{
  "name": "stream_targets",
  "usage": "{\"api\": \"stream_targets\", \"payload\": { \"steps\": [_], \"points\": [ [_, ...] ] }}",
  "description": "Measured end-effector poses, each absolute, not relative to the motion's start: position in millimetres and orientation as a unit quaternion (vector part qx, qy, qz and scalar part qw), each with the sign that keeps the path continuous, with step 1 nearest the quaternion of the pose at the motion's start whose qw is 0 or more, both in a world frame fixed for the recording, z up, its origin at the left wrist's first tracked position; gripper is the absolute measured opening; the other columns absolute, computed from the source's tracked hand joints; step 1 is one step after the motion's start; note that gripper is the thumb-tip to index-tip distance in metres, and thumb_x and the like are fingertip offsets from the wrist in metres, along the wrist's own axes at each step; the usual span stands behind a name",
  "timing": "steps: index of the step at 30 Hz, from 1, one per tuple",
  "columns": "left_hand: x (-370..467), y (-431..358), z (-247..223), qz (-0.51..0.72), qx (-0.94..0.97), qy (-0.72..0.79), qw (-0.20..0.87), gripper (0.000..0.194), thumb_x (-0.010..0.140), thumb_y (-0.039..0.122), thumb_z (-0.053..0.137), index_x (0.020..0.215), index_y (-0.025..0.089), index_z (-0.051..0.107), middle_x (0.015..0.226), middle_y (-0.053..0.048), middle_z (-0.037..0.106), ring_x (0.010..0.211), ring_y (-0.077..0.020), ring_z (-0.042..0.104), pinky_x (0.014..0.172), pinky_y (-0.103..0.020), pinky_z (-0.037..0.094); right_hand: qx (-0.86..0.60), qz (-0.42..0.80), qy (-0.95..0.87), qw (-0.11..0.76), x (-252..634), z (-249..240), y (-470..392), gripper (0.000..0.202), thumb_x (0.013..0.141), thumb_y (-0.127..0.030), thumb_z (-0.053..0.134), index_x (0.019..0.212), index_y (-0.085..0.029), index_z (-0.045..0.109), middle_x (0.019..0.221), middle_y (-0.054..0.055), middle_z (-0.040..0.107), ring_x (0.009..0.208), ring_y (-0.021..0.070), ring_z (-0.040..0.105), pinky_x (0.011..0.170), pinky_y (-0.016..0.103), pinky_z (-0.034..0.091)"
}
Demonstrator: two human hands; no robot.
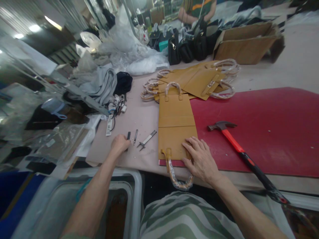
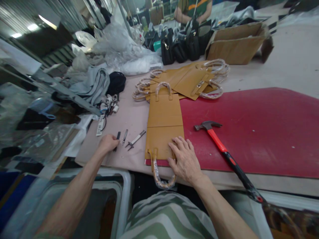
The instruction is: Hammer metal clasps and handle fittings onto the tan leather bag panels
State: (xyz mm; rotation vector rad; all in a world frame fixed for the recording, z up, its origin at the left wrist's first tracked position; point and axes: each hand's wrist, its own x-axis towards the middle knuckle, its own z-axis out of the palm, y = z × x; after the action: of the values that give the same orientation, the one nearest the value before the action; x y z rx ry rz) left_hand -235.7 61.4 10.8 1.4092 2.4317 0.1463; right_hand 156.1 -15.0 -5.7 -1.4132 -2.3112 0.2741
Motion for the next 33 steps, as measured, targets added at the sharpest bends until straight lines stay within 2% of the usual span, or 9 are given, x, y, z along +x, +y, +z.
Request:
{"api": "stream_targets", "payload": {
  "steps": [2, 4, 7, 11, 15, 19, 25, 33],
  "points": [
    [-237, 60, 10, 0.088, 0.475, 0.852, 0.202, 0.011, 0.063, 0.024, 0.069, 0.058, 0.018, 0.062, 0.061, -0.012, 0.068, 0.082, -0.0341, 0.072, 0.072, -0.036, 0.052, -0.508, 0.098, -0.83, 0.209, 156, -6, -15, 0.05, 0.089, -0.035, 0.061, 0.135, -0.016, 0.058, 0.147, 0.017, 0.051, 0.141, 0.0365, 0.038, 0.119, 0.057, 0.025],
    [-235, 55, 10, 0.138, 0.451, 0.844, 0.257, 0.014, 0.064, 0.029, 0.068, 0.058, 0.018, 0.062, 0.053, -0.007, 0.063, 0.066, -0.0274, 0.069, 0.063, -0.033, 0.052, -0.508, 0.098, -0.83, 0.208, 156, -7, -15, 0.049, 0.089, -0.035, 0.06, 0.134, -0.016, 0.058, 0.146, 0.016, 0.051, 0.141, 0.0366, 0.038, 0.119, 0.057, 0.026],
    [-224, 42, 9, 0.224, 0.417, 0.816, 0.331, 0.026, 0.065, 0.042, 0.067, 0.065, 0.016, 0.063, 0.054, -0.003, 0.063, 0.053, -0.019, 0.063, 0.053, -0.028, 0.05, -0.505, 0.096, -0.831, 0.211, 157, -8, -14, 0.05, 0.089, -0.035, 0.061, 0.134, -0.015, 0.058, 0.146, 0.016, 0.052, 0.141, 0.0364, 0.039, 0.119, 0.058, 0.026],
    [-202, 25, 14, 0.332, 0.382, 0.764, 0.4, 0.038, 0.057, 0.049, 0.073, 0.069, 0.015, 0.064, 0.055, -0.001, 0.063, 0.049, -0.015, 0.059, 0.048, -0.024, 0.047, -0.499, 0.096, -0.833, 0.218, 158, -10, -14, 0.05, 0.088, -0.035, 0.061, 0.134, -0.016, 0.058, 0.145, 0.016, 0.052, 0.14, 0.0357, 0.039, 0.119, 0.057, 0.027],
    [-171, 14, 26, 0.466, 0.332, 0.645, 0.507, 0.043, 0.055, 0.044, 0.082, 0.076, 0.011, 0.066, 0.066, -0.004, 0.07, 0.052, -0.0126, 0.061, 0.046, -0.021, 0.046, -0.493, 0.101, -0.833, 0.231, 161, -11, -13, 0.049, 0.088, -0.035, 0.062, 0.132, -0.015, 0.059, 0.144, 0.017, 0.054, 0.139, 0.0358, 0.041, 0.118, 0.057, 0.029],
    [-136, 7, 33, 0.511, 0.321, 0.573, 0.555, 0.045, 0.058, 0.042, 0.086, 0.083, 0.011, 0.063, 0.075, -0.004, 0.072, 0.053, -0.0113, 0.062, 0.047, -0.021, 0.05, -0.489, 0.111, -0.829, 0.248, 164, -12, -14, 0.047, 0.088, -0.034, 0.06, 0.131, -0.015, 0.06, 0.142, 0.017, 0.055, 0.137, 0.0354, 0.044, 0.117, 0.058, 0.032],
    [-87, 5, 22, 0.553, 0.367, 0.511, 0.546, 0.039, 0.068, 0.037, 0.083, 0.09, 0.014, 0.061, 0.074, 0.0, 0.068, 0.063, -0.0128, 0.066, 0.059, -0.023, 0.058, -0.482, 0.113, -0.826, 0.271, 165, -13, -14, 0.045, 0.088, -0.032, 0.06, 0.13, -0.017, 0.06, 0.141, 0.017, 0.056, 0.136, 0.0345, 0.045, 0.115, 0.059, 0.035],
    [-52, 3, 8, 0.538, 0.461, 0.458, 0.538, 0.029, 0.078, 0.023, 0.075, 0.103, 0.016, 0.062, 0.088, -0.003, 0.07, 0.077, -0.014, 0.07, 0.074, -0.026, 0.06, -0.466, 0.113, -0.828, 0.29, 168, -16, -14, 0.044, 0.088, -0.03, 0.061, 0.13, -0.016, 0.059, 0.14, 0.017, 0.057, 0.136, 0.0339, 0.046, 0.114, 0.059, 0.035]
  ]
}}
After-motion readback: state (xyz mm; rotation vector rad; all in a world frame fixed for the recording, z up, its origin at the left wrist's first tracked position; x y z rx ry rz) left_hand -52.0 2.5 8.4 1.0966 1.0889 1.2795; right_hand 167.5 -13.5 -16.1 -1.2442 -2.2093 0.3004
